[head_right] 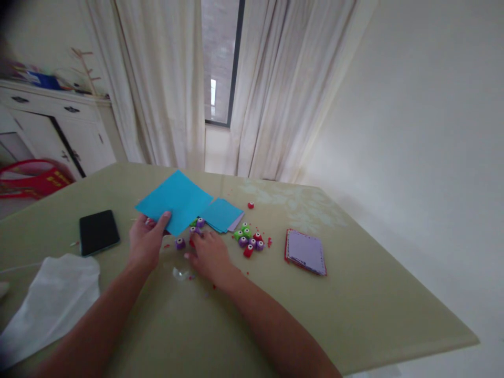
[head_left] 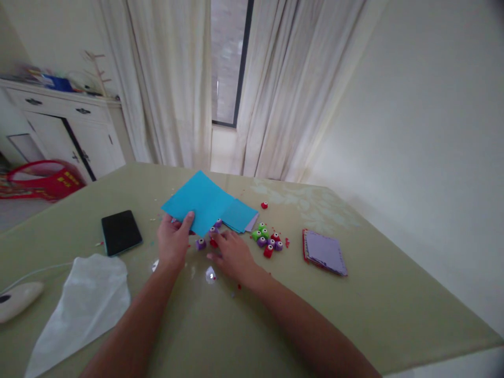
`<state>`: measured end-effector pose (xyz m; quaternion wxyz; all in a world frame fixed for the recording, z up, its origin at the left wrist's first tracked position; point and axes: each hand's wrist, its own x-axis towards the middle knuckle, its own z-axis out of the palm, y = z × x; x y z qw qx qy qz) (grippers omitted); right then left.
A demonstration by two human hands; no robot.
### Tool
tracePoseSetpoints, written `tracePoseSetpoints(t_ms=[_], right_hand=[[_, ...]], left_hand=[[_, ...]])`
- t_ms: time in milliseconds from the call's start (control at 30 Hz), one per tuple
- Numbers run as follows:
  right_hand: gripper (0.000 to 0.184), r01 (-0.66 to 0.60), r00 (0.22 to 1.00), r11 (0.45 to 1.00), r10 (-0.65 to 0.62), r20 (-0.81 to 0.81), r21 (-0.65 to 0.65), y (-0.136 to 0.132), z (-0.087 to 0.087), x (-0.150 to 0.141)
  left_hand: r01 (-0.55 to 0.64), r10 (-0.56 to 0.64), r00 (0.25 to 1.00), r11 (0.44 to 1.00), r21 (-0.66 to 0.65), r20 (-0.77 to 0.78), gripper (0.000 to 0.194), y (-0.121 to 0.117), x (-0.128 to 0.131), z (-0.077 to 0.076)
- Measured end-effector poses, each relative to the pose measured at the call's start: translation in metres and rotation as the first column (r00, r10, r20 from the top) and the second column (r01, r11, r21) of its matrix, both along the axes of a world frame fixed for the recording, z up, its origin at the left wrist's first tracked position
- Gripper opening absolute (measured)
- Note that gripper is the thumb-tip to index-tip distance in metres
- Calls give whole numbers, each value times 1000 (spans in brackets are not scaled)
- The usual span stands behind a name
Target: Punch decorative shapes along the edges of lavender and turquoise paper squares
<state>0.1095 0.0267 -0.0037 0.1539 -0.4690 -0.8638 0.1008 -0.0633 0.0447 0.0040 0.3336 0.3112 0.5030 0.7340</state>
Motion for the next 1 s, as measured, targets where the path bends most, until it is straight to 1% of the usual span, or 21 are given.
tracePoseSetpoints(t_ms=[67,133,167,200,233,267,300,367,400,467,567,667,700,733,800,900,1000], right_hand=[[43,15,999,999,-14,29,-31,-4,-3,4],[31,37,999,998,-37,-6,-58,-10,-10,17],[26,44,997,996,-49,-60,-75,-13,-13,25],[25,56,986,995,-68,-152,-80,-16,-16,34],[24,70,959,994,-89,-271,-81,-18,-18,42],[25,79,910,993,-107,-399,-88,-20,-19,49],[27,88,841,990,-131,-524,-108,-21,-20,55],[37,65,670,975,-200,-715,-212,-22,-18,60],[43,30,583,960,-244,-775,-280,-22,-17,61],[51,-71,440,918,-322,-838,-390,-21,-14,58],[55,-206,269,860,-408,-872,-466,-19,-13,53],[63,-295,119,799,-514,-850,-524,-17,-14,52],[65,-306,90,785,-540,-837,-539,-16,-15,53],[67,-303,78,776,-558,-826,-553,-15,-15,55],[68,-263,86,776,-572,-815,-573,-13,-14,58],[63,-208,109,802,-550,-828,-559,-11,-12,62],[54,-206,103,831,-507,-856,-517,-11,-10,63]], left_hand=[[30,-30,1000,999,15,-5,51,-4,5,4],[62,-62,998,998,-4,-21,50,-8,10,7],[65,-65,997,998,-23,-28,51,-10,13,8],[65,-66,997,997,-43,-30,51,-11,16,7],[66,-68,997,996,-59,-24,52,-12,19,6],[80,-81,997,994,-72,-14,54,-13,22,5],[103,-103,995,991,-80,6,55,-14,25,3],[165,-161,985,984,-66,58,57,-14,31,-1],[197,-192,978,979,-47,85,58,-15,33,-2],[263,-260,959,965,-16,109,57,-16,37,-3],[382,-376,922,922,-69,89,54,-20,41,-2],[412,-388,901,906,-100,195,53,-23,44,-1],[402,-371,899,910,-104,234,52,-24,46,-1],[392,-354,900,913,-113,255,52,-24,47,-2],[379,-340,905,917,-124,254,52,-25,50,-3],[397,-369,906,910,-118,209,54,-25,52,-5],[424,-401,900,896,-129,171,56,-26,52,-6]])
